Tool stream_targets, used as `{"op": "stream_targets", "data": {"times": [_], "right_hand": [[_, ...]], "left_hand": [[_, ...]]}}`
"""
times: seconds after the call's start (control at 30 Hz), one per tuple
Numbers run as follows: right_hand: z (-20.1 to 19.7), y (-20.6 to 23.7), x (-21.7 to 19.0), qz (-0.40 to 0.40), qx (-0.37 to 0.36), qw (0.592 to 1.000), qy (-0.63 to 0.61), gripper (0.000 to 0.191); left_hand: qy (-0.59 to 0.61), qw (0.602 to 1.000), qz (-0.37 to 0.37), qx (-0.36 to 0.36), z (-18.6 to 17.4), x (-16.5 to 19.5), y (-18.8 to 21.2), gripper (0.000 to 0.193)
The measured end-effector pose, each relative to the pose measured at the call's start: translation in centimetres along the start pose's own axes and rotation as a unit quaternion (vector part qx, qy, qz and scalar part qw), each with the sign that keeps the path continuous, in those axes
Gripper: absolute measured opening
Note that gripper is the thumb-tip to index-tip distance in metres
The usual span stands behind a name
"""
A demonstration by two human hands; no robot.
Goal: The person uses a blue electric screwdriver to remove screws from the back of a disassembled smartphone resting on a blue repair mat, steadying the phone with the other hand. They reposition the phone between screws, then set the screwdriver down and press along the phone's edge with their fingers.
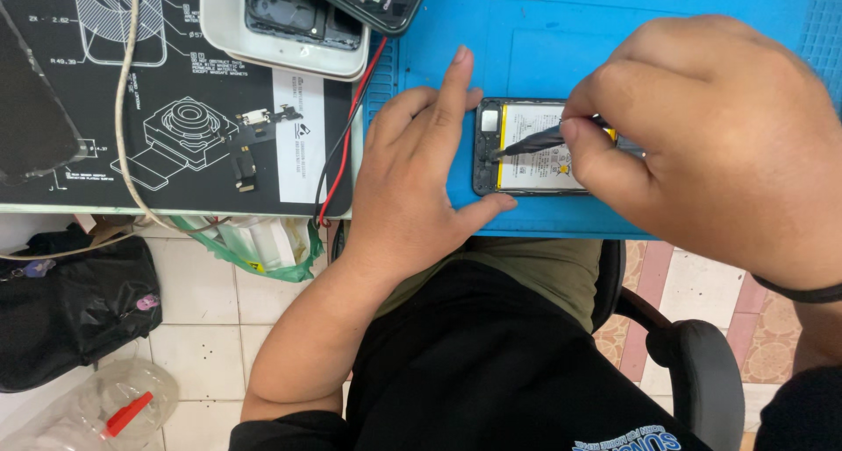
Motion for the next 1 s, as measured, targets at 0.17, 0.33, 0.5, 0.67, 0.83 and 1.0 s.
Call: {"op": "stream_targets", "data": {"times": [0.17,0.33,0.5,0.67,0.83,1.0], "right_hand": [[-0.1,-0.8,-0.4,-0.015,-0.011,1.000,0.000,0.012],[0.0,-1.4,-1.6,-0.049,-0.023,0.998,0.024,0.015],[0.1,-1.8,-2.9,-0.070,-0.057,0.995,0.045,0.021],[0.3,-2.0,-3.1,-0.056,-0.077,0.994,0.052,0.021],[0.3,-2.1,-2.6,-0.078,-0.070,0.993,0.057,0.016],[0.3,-2.1,-2.2,-0.090,-0.065,0.993,0.033,0.013]], "left_hand": [[0.011,1.000,0.000,0.002,-0.1,0.0,0.0,0.123],[0.012,1.000,-0.004,-0.010,0.0,0.0,0.0,0.107],[-0.018,1.000,0.014,-0.004,0.1,-0.1,0.2,0.066],[-0.013,1.000,0.013,-0.001,0.1,-0.2,0.2,0.059],[-0.002,1.000,0.010,-0.002,0.0,-0.1,0.2,0.064],[-0.006,1.000,0.005,-0.008,-0.1,0.0,0.2,0.066]]}}
Point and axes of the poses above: each hand's wrist, its own y-axis away from the middle knuckle, its own z-axis out of the palm, x = y × z, the point moved 3 cm from there along -y, towards the middle knuckle, and after that the axes turned 15 degrees about -y, right-handed, at the moved point
